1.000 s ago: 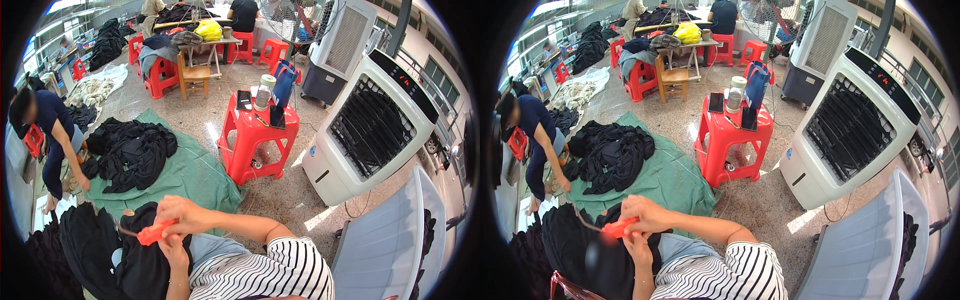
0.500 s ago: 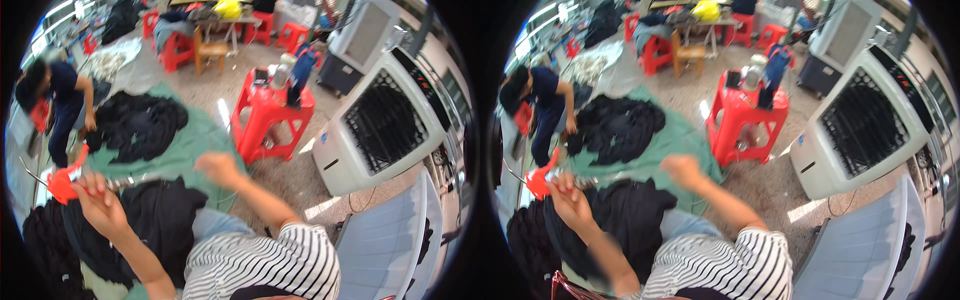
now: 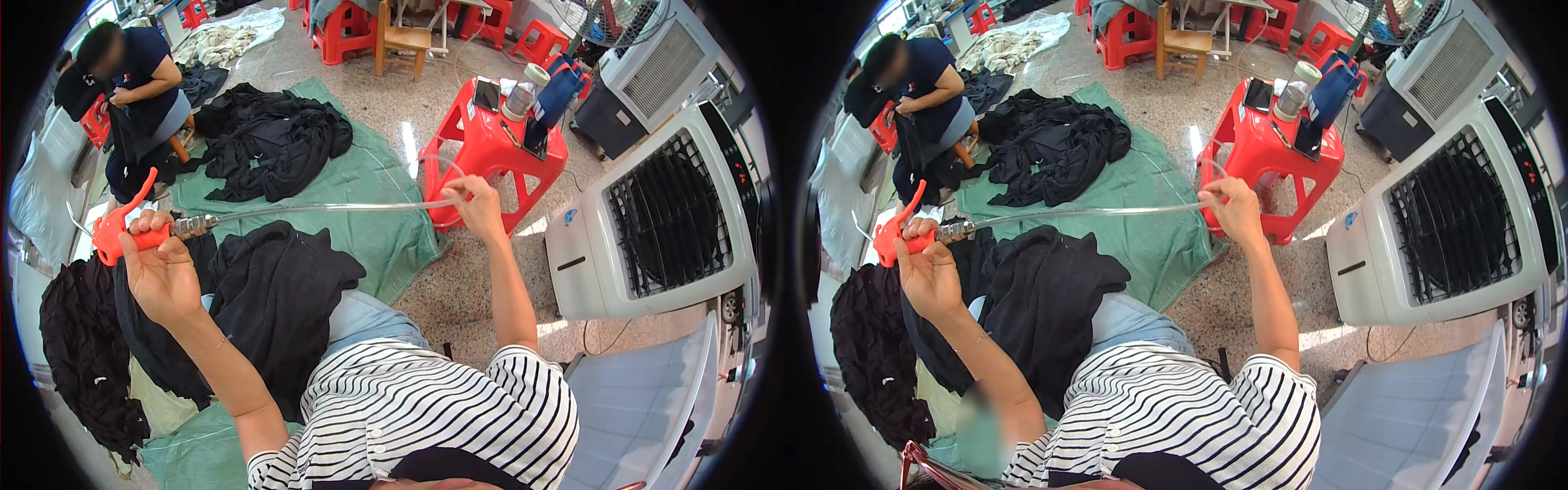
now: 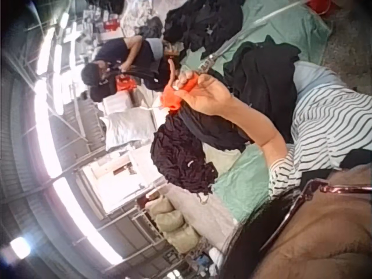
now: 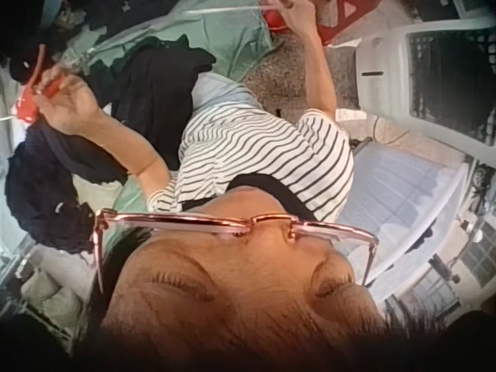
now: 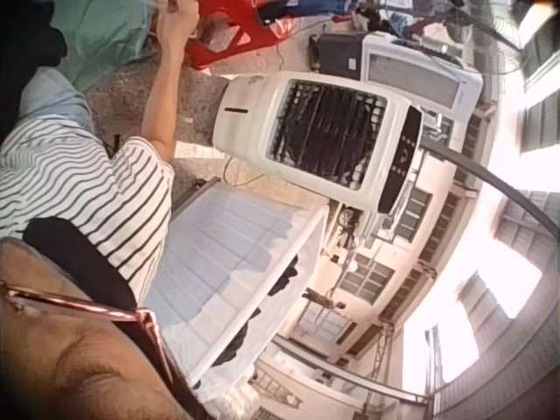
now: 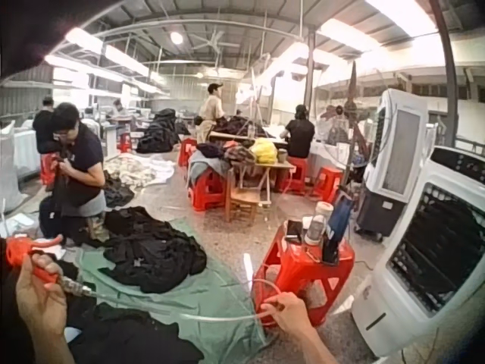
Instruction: Inspecting black garments and using scissors to trim off loose threads and excess fabric.
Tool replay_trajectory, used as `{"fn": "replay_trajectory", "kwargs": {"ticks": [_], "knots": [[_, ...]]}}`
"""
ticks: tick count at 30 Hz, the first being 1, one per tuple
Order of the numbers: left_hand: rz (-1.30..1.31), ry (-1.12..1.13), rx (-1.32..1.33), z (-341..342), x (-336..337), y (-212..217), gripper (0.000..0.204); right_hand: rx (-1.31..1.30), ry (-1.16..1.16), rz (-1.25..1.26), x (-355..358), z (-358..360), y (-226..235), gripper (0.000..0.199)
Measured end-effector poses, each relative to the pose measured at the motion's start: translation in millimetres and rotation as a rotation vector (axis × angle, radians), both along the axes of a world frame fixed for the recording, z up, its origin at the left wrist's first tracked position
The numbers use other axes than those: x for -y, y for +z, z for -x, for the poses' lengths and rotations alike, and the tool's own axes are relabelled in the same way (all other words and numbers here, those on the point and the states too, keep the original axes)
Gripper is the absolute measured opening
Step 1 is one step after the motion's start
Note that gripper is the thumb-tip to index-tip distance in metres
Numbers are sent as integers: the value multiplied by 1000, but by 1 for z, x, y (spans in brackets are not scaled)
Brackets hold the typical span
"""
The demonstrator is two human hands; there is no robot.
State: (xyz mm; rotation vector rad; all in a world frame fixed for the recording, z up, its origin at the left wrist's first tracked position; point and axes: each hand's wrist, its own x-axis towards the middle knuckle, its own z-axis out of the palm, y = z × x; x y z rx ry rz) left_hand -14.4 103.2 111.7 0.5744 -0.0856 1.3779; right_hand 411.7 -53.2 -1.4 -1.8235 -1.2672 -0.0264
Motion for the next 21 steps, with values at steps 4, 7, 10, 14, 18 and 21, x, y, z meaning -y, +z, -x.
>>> {"fn": "replay_trajectory", "kwargs": {"ticks": [4, 7, 10, 14, 18, 21], "knots": [[-90, -83, -11, 11, 1, -6, 19, 230, 128, 110, 6, 8, -23, 13], [-109, -152, 54, 13, 3, -13, 19, 259, 78, 169, 7, 27, -43, 21], [85, 161, 76, 5, 13, -14, 20, 237, 38, 158, 1, 43, -51, 34], [65, 394, -172, -35, 30, -12, 16, 39, 143, 13, -24, 93, -35, 64], [-32, 358, -340, -108, 59, -17, 11, 85, 401, -234, -44, 164, 46, 85], [111, 155, -465, -148, 71, -17, 28, 230, 474, -447, -64, 182, 80, 85]]}}
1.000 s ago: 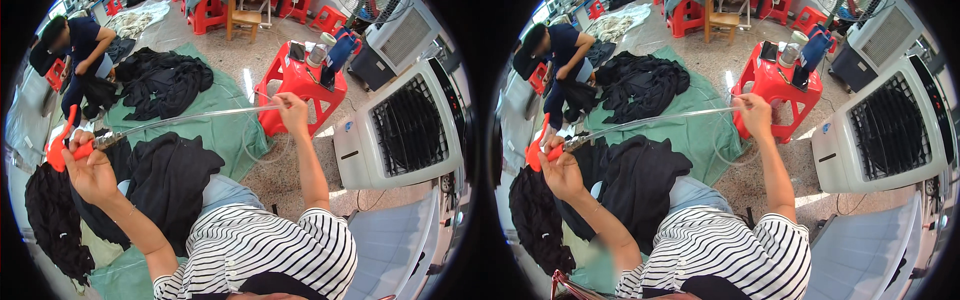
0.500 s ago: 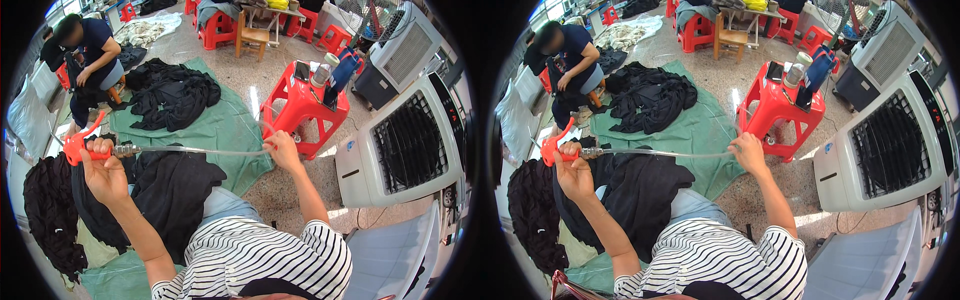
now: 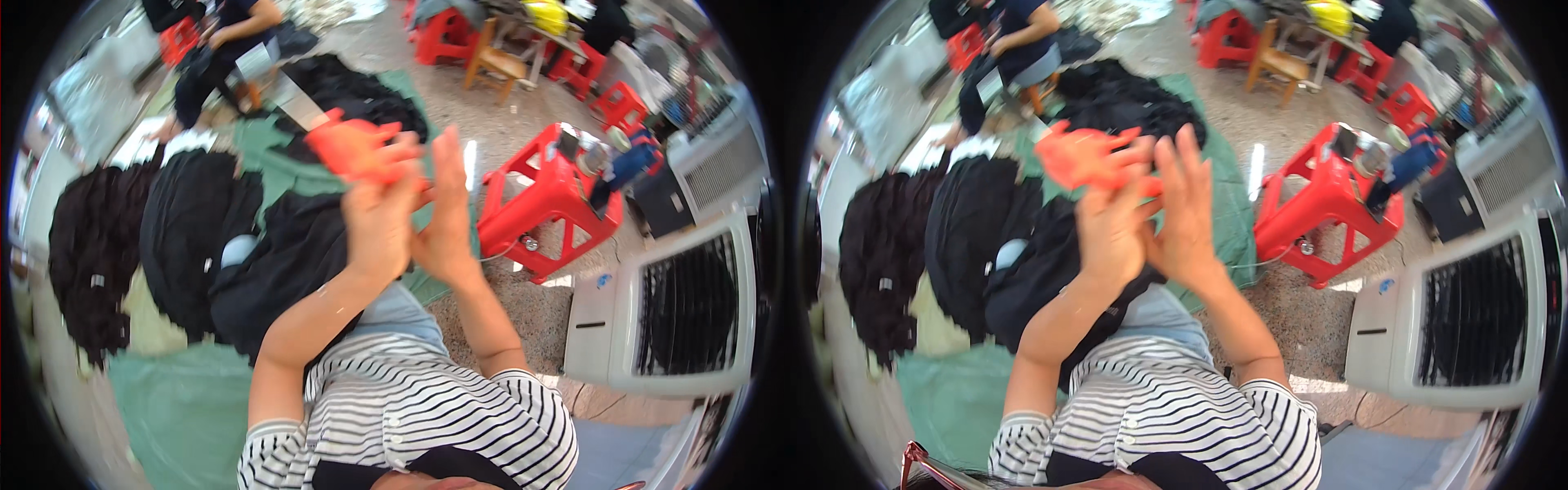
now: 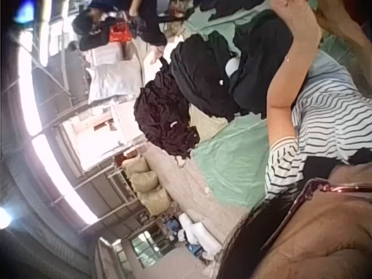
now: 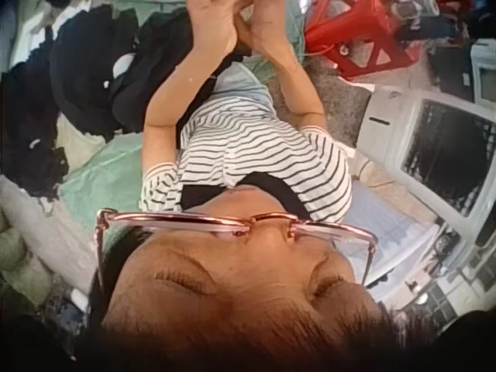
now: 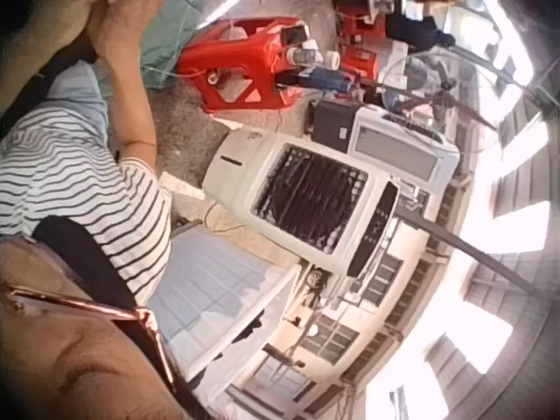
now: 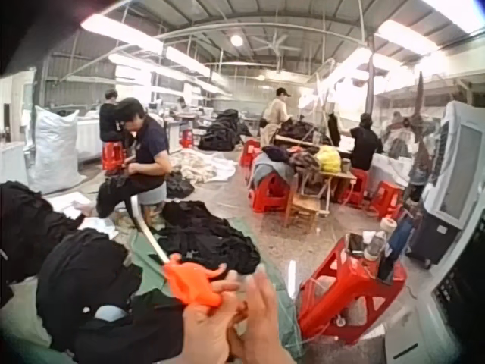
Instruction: Inspecting black garments and using scissors to trim off loose threads and excess fabric.
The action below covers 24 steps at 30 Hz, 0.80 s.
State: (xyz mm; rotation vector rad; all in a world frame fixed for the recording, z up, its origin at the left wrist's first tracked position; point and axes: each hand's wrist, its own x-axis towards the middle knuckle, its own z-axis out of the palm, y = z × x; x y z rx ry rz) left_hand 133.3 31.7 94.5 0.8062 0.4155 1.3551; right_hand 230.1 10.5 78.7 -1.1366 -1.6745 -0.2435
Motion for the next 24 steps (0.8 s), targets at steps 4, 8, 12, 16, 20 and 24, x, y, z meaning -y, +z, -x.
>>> {"fn": "replay_trajectory", "kwargs": {"ticks": [4, 8, 12, 16, 20, 24], "knots": [[-89, -210, -222, -3, 1, 12, 42, -58, 243, 73, -23, -21, 3, 75], [-504, -86, -729, 13, -2, -9, 49, -85, 335, 254, -19, -23, -4, 75], [-762, -95, -1291, 45, 4, -7, 48, -87, 449, 474, -16, -39, -23, 51], [-802, 478, -1298, 95, 27, -62, 42, -499, 193, 661, 3, -37, -73, 44], [-446, 882, -1439, 181, 64, -122, 28, -672, 78, 715, -1, -77, -146, 49], [-367, 937, -1594, 212, 113, -147, 32, -748, 143, 1014, -17, -75, -173, 49]]}}
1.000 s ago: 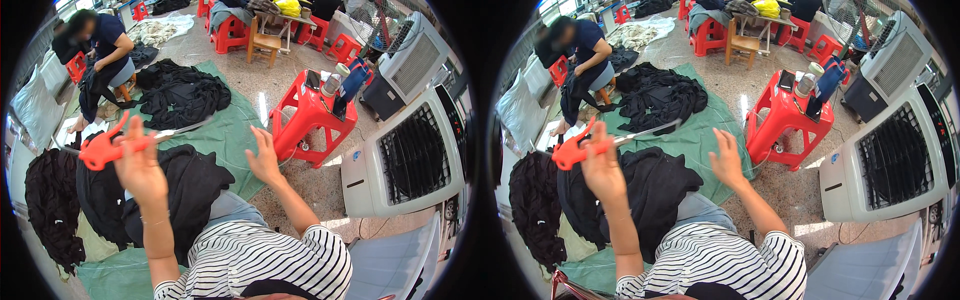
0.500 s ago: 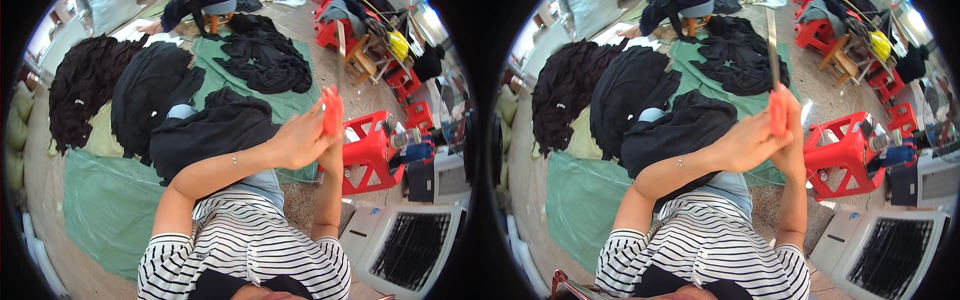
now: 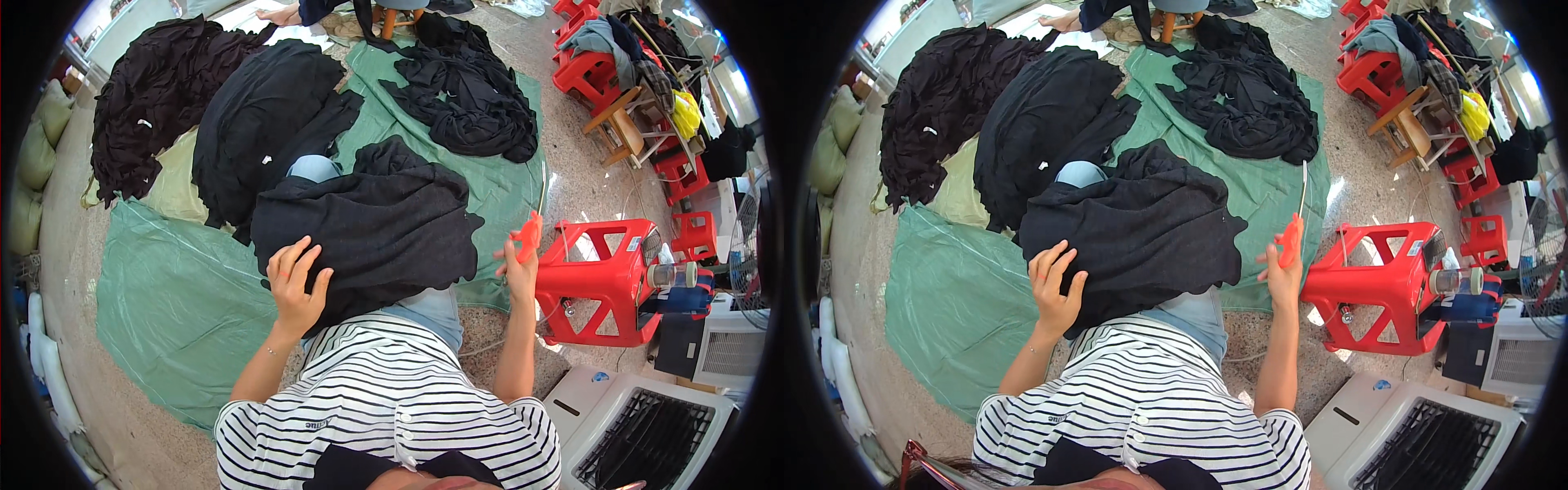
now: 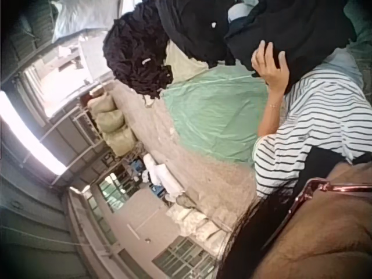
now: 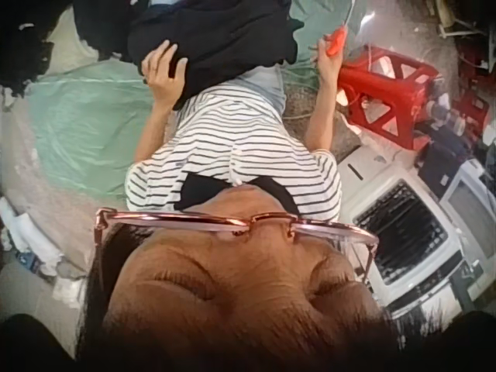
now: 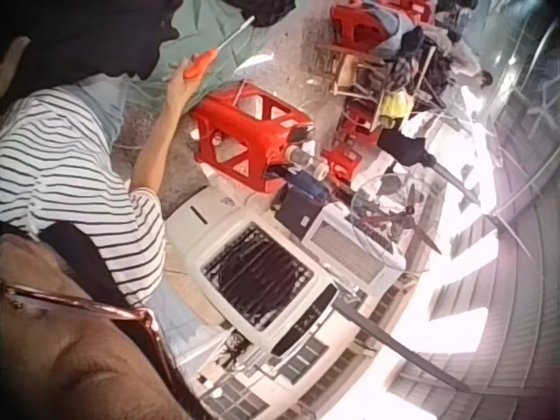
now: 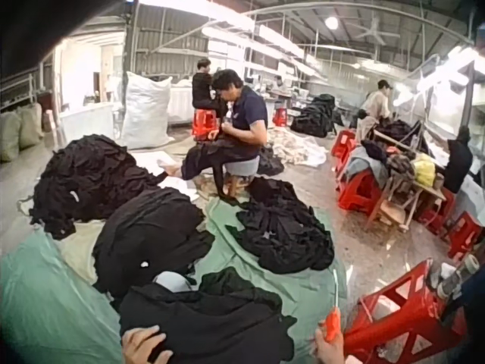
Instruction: Inspecting black garments and using scissors to trim off loose threads and excess fabric.
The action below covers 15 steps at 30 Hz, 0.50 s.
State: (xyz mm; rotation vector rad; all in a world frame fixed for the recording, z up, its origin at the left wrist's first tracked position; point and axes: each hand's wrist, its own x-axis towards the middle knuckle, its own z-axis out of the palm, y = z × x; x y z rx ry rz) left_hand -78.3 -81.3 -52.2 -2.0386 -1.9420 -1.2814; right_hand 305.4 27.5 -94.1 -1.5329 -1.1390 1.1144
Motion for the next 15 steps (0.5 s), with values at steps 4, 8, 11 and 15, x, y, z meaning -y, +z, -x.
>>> {"fn": "replay_trajectory", "kwargs": {"ticks": [4, 8, 11, 15], "knots": [[0, 113, 47, 2, -22, 7, 54, -22, -33, -153, -47, 34, 8, 40], [163, -27, -63, 11, -70, 31, 43, -82, 175, 70, -78, 57, 26, 45], [305, -298, -7, 30, -93, 14, 17, -166, 345, 193, -81, 55, 26, 46], [171, -77, 438, 28, -87, 30, 11, -65, 396, 176, -60, 32, 21, 43]]}}
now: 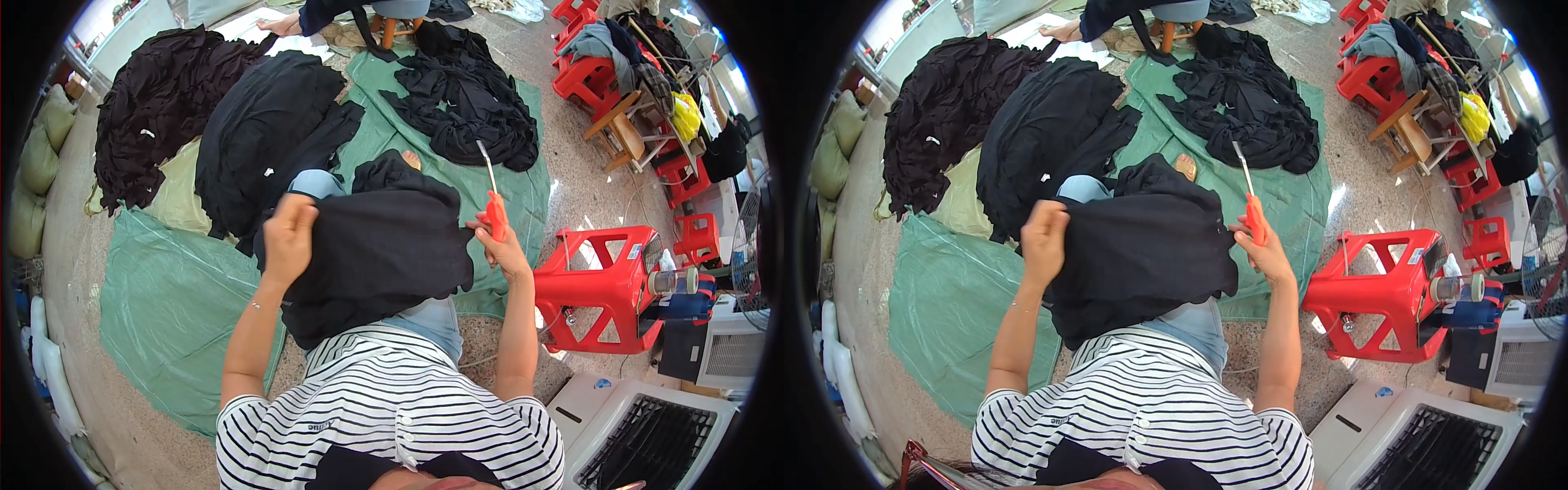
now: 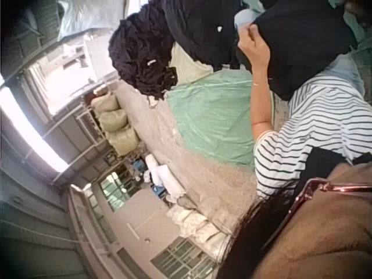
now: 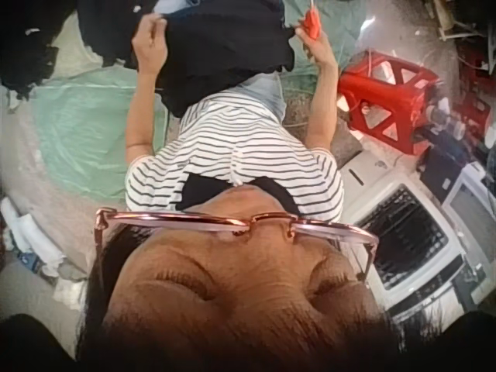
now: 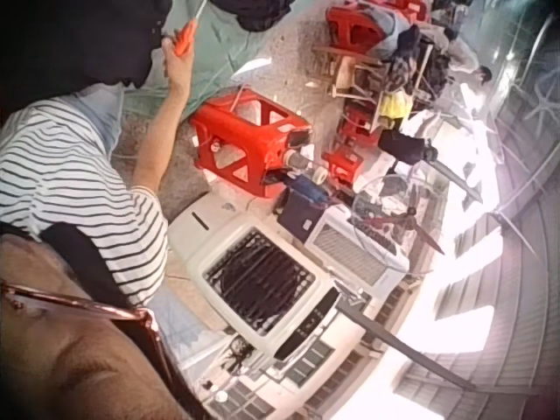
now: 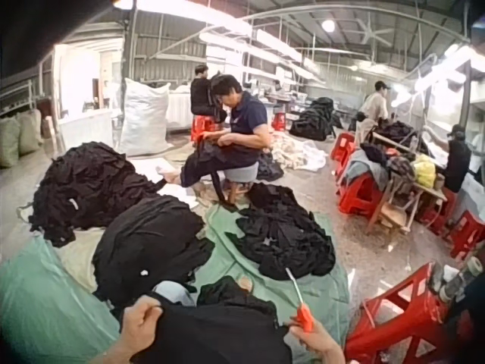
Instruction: Inspecting black garments and using scissors to trim off loose threads and excess fabric.
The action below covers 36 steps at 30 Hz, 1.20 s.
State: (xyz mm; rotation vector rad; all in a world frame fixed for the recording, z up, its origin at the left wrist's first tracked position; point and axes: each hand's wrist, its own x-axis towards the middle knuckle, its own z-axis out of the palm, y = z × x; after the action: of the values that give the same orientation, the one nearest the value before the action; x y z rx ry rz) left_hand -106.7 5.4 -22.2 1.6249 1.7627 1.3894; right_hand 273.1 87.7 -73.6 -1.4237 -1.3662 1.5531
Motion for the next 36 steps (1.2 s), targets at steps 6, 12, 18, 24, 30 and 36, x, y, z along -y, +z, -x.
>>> {"fn": "replay_trajectory", "kwargs": {"ticks": [6, 12, 18, 24, 30, 36], "knots": [[119, -129, 198, 11, -15, 21, 17, -66, -194, 71, 1, -6, -34, 45], [373, -204, -436, 13, -29, 13, 68, 132, -338, -226, -35, 9, -23, 36], [200, -552, -285, 2, -50, -17, 37, 92, -39, 72, -41, 12, -21, 39], [313, -531, 103, -7, -45, -3, 29, -215, -142, -136, -34, 23, 43, 38], [248, -697, -247, -38, -69, 28, 123, -510, -261, -542, 0, 4, 191, 42], [536, -1193, -16, -35, -47, 68, 80, -542, -428, -798, 22, -21, 260, 43]]}}
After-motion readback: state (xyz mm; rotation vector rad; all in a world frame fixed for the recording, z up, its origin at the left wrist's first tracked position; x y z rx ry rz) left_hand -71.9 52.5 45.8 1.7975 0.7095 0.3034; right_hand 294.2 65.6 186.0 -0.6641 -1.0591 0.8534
